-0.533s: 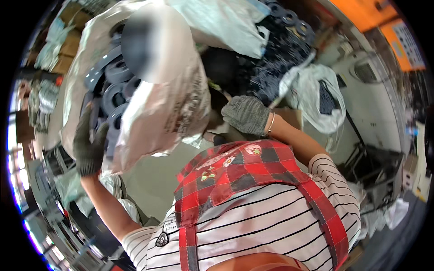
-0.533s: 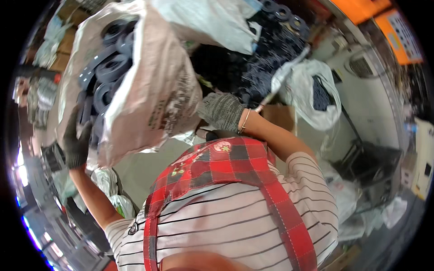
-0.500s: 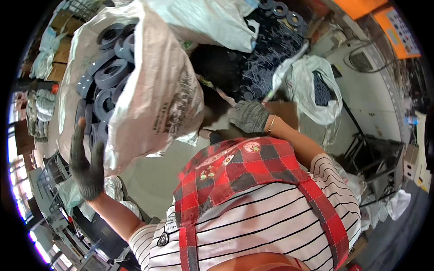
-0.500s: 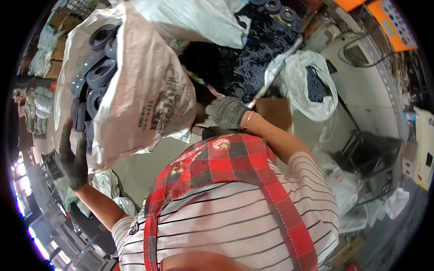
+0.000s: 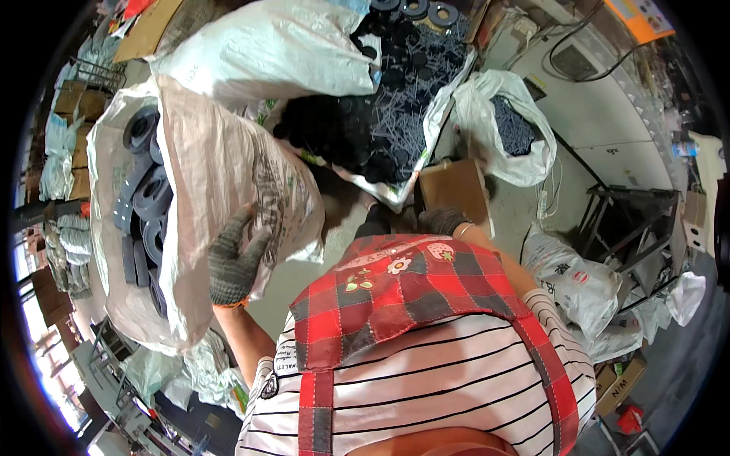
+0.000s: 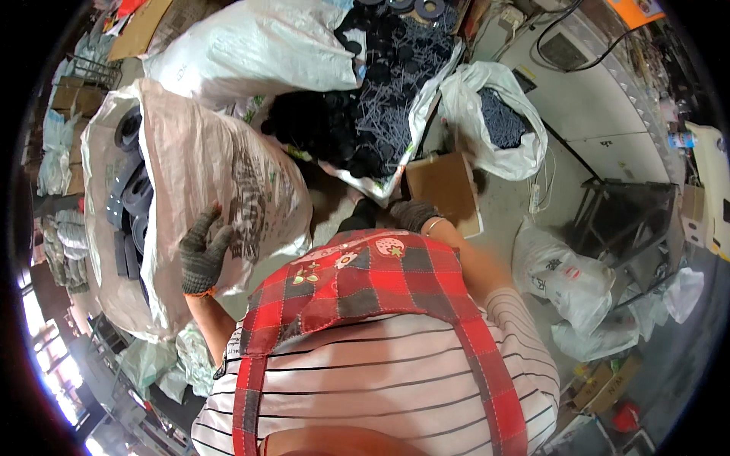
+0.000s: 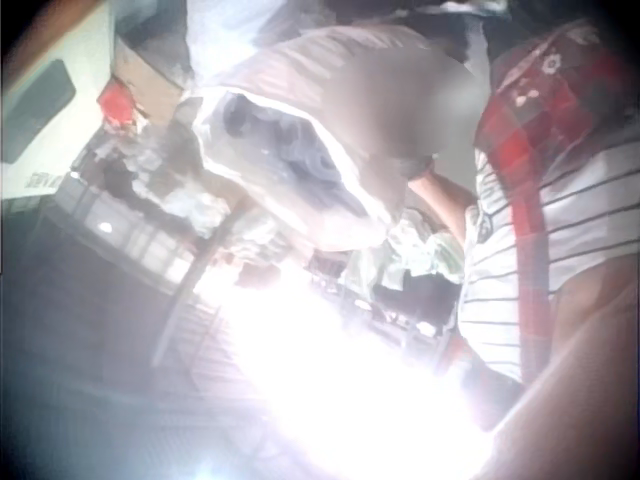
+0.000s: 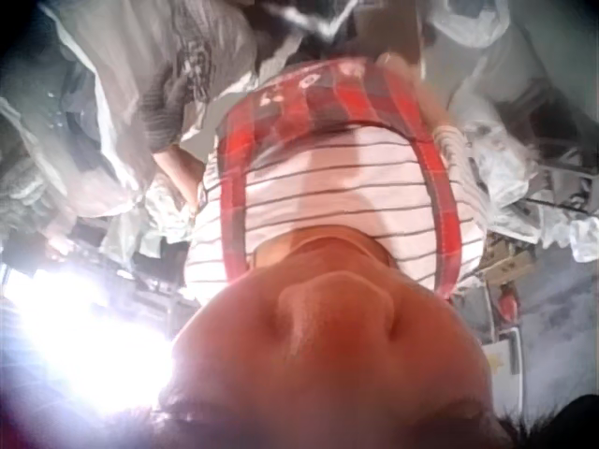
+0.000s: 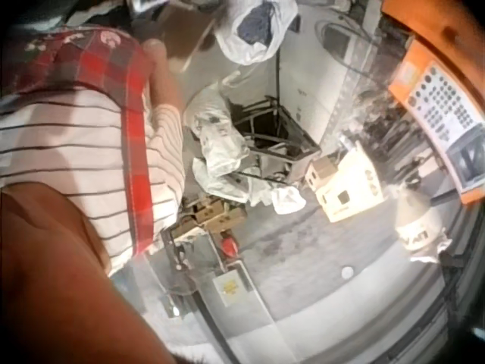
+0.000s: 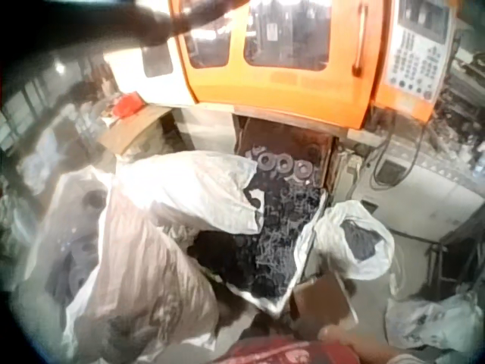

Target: The person sorts grey plastic ring-shaped parts from a large white sack into a pile on a table. They pick up the parts one by one or in small handfuls, inspect them briefly, and place them into a growing stack.

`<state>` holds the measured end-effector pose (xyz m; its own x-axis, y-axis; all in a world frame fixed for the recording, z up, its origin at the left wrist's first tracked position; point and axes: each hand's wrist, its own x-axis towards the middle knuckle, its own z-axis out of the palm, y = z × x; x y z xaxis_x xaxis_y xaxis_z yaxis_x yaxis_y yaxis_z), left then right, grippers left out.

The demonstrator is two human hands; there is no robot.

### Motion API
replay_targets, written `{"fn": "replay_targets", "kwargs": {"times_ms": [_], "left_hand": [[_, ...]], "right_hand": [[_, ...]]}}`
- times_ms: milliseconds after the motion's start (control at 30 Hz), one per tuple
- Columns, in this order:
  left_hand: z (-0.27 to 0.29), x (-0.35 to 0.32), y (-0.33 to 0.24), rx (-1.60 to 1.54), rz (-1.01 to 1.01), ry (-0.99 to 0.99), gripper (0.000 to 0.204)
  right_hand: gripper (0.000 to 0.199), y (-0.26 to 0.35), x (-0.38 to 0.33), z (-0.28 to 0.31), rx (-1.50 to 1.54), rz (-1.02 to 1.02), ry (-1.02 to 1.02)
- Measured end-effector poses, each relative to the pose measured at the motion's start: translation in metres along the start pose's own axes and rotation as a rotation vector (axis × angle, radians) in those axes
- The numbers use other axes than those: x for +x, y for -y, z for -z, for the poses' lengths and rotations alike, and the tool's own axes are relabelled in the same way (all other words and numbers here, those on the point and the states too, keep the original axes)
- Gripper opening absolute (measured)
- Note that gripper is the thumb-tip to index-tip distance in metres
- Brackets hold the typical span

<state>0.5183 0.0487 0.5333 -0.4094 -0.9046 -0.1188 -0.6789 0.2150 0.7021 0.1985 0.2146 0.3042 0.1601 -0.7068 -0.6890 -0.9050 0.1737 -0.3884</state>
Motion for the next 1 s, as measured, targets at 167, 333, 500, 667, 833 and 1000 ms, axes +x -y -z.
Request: {"fn": "replay_targets", "kwargs": {"times_ms": [167,333,500,667,833,1000], "left_hand": [[0.001,0.069,0.004,0.139,-0.237,-0.004,0.045],[0.007,0.105,0.047,0.195,-0.174,-0.112,0.047],[0.000,0.123,0.075,0.009,-0.138,-0.215,0.043],[0.005,0.115,0.060,-0.100,-0.142,-0.215,0.040],[-0.014,0.131,0.060,-0.251,-0.164,-0.109,0.041],[-0.029,0.151,0.058,-0.251,-0.143,-0.100,0.039]], "right_hand": [[0.032,0.027,-0.006,0.069,0.124,-0.109,-0.043],[0.040,0.014,0.018,0.093,0.079,-0.180,-0.050],[0.057,0.005,0.036,0.113,-0.127,-0.197,0.041],[0.063,0.033,0.042,0.144,-0.065,-0.249,0.006],[0.074,0.043,0.041,0.167,-0.036,-0.369,-0.044],[0.070,0.027,0.050,0.182,-0.027,-0.400,0.019]]}}
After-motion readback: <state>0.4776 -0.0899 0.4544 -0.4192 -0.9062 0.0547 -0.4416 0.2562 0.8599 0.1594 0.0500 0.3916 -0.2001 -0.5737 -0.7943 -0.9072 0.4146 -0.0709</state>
